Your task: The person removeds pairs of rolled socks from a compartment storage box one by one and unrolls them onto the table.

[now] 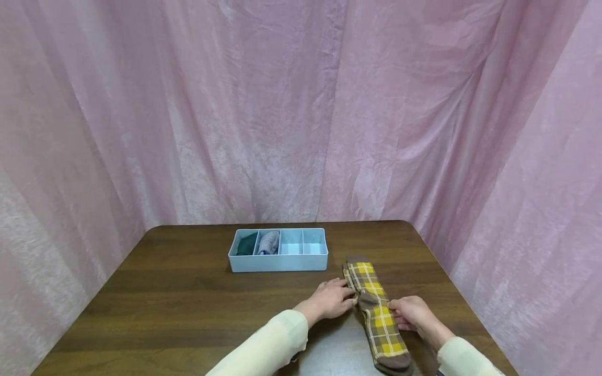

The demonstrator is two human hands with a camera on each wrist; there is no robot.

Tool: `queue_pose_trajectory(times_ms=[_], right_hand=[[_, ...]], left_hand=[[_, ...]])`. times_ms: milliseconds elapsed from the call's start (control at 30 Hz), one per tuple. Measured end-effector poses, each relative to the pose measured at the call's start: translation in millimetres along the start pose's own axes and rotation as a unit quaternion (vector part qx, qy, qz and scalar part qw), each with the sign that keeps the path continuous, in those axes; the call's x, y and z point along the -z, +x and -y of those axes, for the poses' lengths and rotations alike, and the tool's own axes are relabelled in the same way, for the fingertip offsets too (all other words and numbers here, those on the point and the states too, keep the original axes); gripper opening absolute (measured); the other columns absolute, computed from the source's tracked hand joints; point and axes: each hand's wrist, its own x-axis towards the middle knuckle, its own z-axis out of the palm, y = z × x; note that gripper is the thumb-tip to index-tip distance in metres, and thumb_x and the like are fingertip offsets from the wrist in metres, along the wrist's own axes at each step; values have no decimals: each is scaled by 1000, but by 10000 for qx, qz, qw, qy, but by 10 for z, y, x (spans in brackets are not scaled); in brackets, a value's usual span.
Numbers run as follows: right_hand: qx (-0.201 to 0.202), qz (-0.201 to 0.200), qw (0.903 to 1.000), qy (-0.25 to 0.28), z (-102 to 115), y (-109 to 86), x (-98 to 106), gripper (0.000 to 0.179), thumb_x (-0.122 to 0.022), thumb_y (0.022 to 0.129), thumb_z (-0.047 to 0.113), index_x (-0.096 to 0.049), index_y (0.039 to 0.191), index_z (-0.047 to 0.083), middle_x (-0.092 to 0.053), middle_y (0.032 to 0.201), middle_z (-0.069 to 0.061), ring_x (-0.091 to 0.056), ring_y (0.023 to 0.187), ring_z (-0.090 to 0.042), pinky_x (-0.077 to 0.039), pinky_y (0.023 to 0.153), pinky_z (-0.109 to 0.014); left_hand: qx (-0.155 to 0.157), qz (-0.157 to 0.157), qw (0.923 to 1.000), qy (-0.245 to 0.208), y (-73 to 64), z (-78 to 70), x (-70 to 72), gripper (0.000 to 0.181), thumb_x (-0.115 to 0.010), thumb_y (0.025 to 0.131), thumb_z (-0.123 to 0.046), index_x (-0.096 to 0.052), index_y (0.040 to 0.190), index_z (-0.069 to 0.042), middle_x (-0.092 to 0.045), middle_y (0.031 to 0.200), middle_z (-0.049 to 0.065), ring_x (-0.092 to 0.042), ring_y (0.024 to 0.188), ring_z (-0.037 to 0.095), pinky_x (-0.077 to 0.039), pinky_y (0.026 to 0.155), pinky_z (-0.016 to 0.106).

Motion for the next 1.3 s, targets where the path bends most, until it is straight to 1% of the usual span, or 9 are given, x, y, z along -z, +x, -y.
queue_pose_trajectory(times_ms=[133, 300, 433, 533, 733, 833, 933, 1100, 1300], right_hand=[[44, 58, 10000, 1, 3, -9, -22, 15, -62, 92, 16, -64, 90, 1, -54, 69, 2, -54, 58, -9, -54, 58, -28], [-51, 20, 10000, -37, 26, -17, -26, 24, -67, 91, 19, -65, 99, -4, -58, 77, -3, -58, 63, -13, -56, 61, -30], [-116, 114, 9998, -86, 33, -11, -24, 18, -62, 92, 16, -62, 95, -1, -54, 73, -1, -54, 61, -12, -54, 60, -30], [-172, 185, 9996, -82, 38, -8, -18, 12, -57, 94, 15, -58, 91, 3, -49, 68, 2, -48, 57, -9, -51, 58, -28], [-16, 227, 9996, -150, 34, -14, -5, 15, -56, 96, 16, -56, 85, 5, -45, 65, 4, -44, 55, -9, -48, 56, -29], [29, 230, 9995, -214, 26, -19, -5, 17, -58, 96, 18, -56, 84, 6, -45, 64, 4, -44, 56, -9, -48, 56, -29], [58, 289, 9992, -254, 11, -14, -10, 17, -61, 96, 20, -59, 88, 5, -44, 62, 5, -43, 55, -9, -48, 55, -27], [203, 387, 9988, -228, -36, 3, 9, 17, -62, 96, 17, -61, 94, 0, -41, 61, 5, -41, 53, -8, -45, 52, -24], [218, 437, 9985, -236, -69, 24, 134, 16, -60, 98, 16, -59, 93, 0, -37, 58, 5, -33, 48, -7, -38, 47, -22]], left_hand=[[149, -56, 9998, -91, 4, -42, -25, 42, -44, 102, -50, -60, 137, -34, -45, 151, -4, -38, 141, 20, -33, 110, 43], [253, -38, 9997, 53, 5, -79, -22, 44, -46, 99, -55, -61, 136, -35, -46, 150, -5, -38, 140, 19, -33, 110, 45], [254, 58, 9997, -43, -4, -74, -11, 44, -44, 101, -54, -60, 137, -36, -44, 151, -5, -36, 141, 19, -32, 111, 45], [163, 173, 9993, -288, -22, -36, -3, 43, -41, 102, -53, -59, 138, -36, -42, 153, -4, -33, 143, 19, -29, 113, 45], [-360, 320, 9975, -520, -79, 45, 34, 49, -47, 98, -56, -56, 141, -35, -41, 154, -2, -30, 145, 20, -27, 113, 45], [-331, 250, 9977, -534, -72, 22, 30, 56, -48, 95, -63, -55, 142, -34, -42, 153, -3, -32, 144, 20, -28, 113, 46], [-140, 122, 9991, -374, -72, -40, 5, 58, -51, 93, -66, -57, 140, -34, -44, 151, -3, -34, 142, 21, -29, 112, 46], [148, 124, 9996, 184, -112, -167, -29, 54, -59, 91, -63, -57, 139, -39, -42, 152, -5, -36, 141, 20, -31, 111, 46], [273, 44, 9981, 556, -110, -250, -29, 52, -62, 88, -64, -57, 137, -45, -43, 150, -6, -37, 140, 19, -32, 110, 47]])
